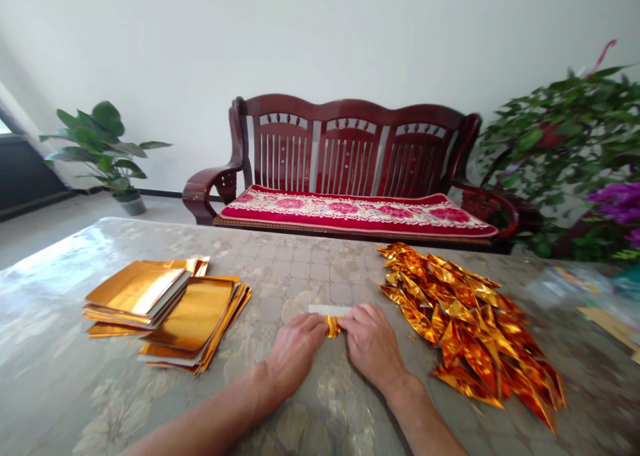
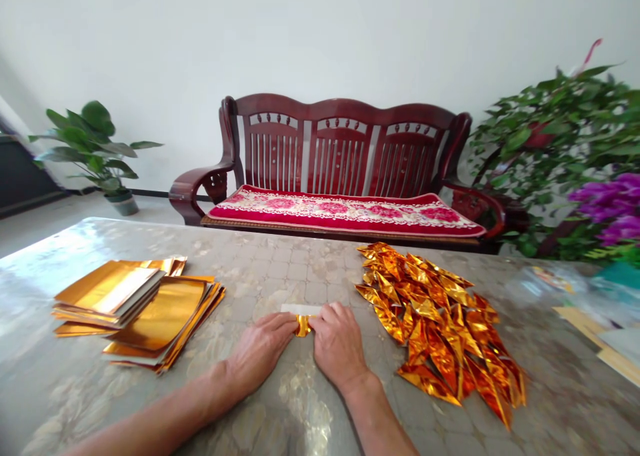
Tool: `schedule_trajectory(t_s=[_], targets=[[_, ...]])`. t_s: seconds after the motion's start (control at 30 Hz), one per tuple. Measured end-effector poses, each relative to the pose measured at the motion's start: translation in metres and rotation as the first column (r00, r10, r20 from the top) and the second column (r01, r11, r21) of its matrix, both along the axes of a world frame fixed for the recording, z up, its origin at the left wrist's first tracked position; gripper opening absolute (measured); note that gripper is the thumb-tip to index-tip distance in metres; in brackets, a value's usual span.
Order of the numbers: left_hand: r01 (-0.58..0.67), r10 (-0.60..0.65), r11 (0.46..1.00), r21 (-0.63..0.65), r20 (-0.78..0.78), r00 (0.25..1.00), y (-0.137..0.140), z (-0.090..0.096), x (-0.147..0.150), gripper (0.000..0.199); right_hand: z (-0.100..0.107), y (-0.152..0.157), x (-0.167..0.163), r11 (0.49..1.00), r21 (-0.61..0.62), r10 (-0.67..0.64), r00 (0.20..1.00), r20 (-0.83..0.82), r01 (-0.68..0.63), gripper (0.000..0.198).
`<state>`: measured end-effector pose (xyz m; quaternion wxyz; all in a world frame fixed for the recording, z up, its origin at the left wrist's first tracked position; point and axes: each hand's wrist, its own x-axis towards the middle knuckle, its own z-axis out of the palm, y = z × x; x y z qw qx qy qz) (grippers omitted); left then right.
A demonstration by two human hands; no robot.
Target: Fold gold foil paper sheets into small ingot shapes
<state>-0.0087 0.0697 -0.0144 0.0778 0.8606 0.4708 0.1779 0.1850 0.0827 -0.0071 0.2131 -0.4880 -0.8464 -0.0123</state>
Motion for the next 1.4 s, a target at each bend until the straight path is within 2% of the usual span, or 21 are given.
schedule_trajectory(t_s=[0.2,0.37,0.4,0.5,0.63,0.73,0.83,0.97,1.1,1.23,1.33,1.4], targets=[[0.058,-0.056,0.997,0.049,-0.044,0.997,-0.007,-0.004,-0.004,0.036,0.000,0.004,-0.001,0.996,-0.074,-0.057,0.998,-0.037,0.055,0.015],[0.125,-0.125,0.992,0.003,0.083,0.989,0.009,-0.001,-0.014,0.021,-0.005,0.018,0.000,0.976,-0.198,-0.123,0.981,-0.149,0.092,0.007],[0.109,-0.105,0.994,-0.028,0.115,0.988,0.014,0.000,-0.015,0.023,-0.006,0.021,0.000,0.972,-0.212,-0.138,0.976,-0.169,0.100,0.006],[0.006,0.010,0.993,-0.120,0.136,0.991,0.027,0.004,-0.014,0.023,-0.005,0.028,0.001,0.967,-0.228,-0.159,0.970,-0.186,0.115,0.023],[-0.089,0.102,0.985,-0.147,0.084,0.991,0.040,0.011,-0.011,0.013,0.000,0.033,0.002,0.955,-0.278,-0.140,0.981,-0.130,0.100,0.032],[-0.133,0.140,0.975,-0.180,0.030,0.990,0.050,0.018,-0.011,0.023,0.005,0.035,0.001,0.941,-0.322,-0.140,0.985,-0.099,0.102,0.032],[-0.162,0.157,0.947,-0.279,-0.041,0.987,0.059,0.025,-0.012,0.034,0.008,0.035,0.001,0.938,-0.329,-0.144,0.987,-0.076,0.112,0.025],[-0.191,0.164,0.918,-0.347,-0.105,0.981,0.068,0.031,-0.010,0.026,0.010,0.032,0.001,0.947,-0.298,-0.147,0.986,-0.072,0.120,0.013],[-0.196,0.168,0.923,-0.331,-0.111,0.980,0.068,0.032,-0.009,0.017,0.010,0.031,0.001,0.948,-0.296,-0.153,0.984,-0.088,0.121,0.017],[-0.144,0.139,0.935,-0.325,-0.039,0.990,0.061,0.027,-0.011,0.009,0.007,0.032,0.002,0.951,-0.303,-0.101,0.990,-0.096,0.067,0.018],[-0.088,0.104,0.969,-0.232,0.054,0.993,0.052,0.020,-0.014,0.006,0.004,0.032,0.003,0.954,-0.298,-0.077,0.991,-0.113,0.040,0.008],[-0.041,0.057,0.986,-0.163,0.090,0.994,0.047,0.016,-0.015,0.007,0.003,0.030,0.003,0.957,-0.288,-0.067,0.989,-0.132,0.026,0.008]])
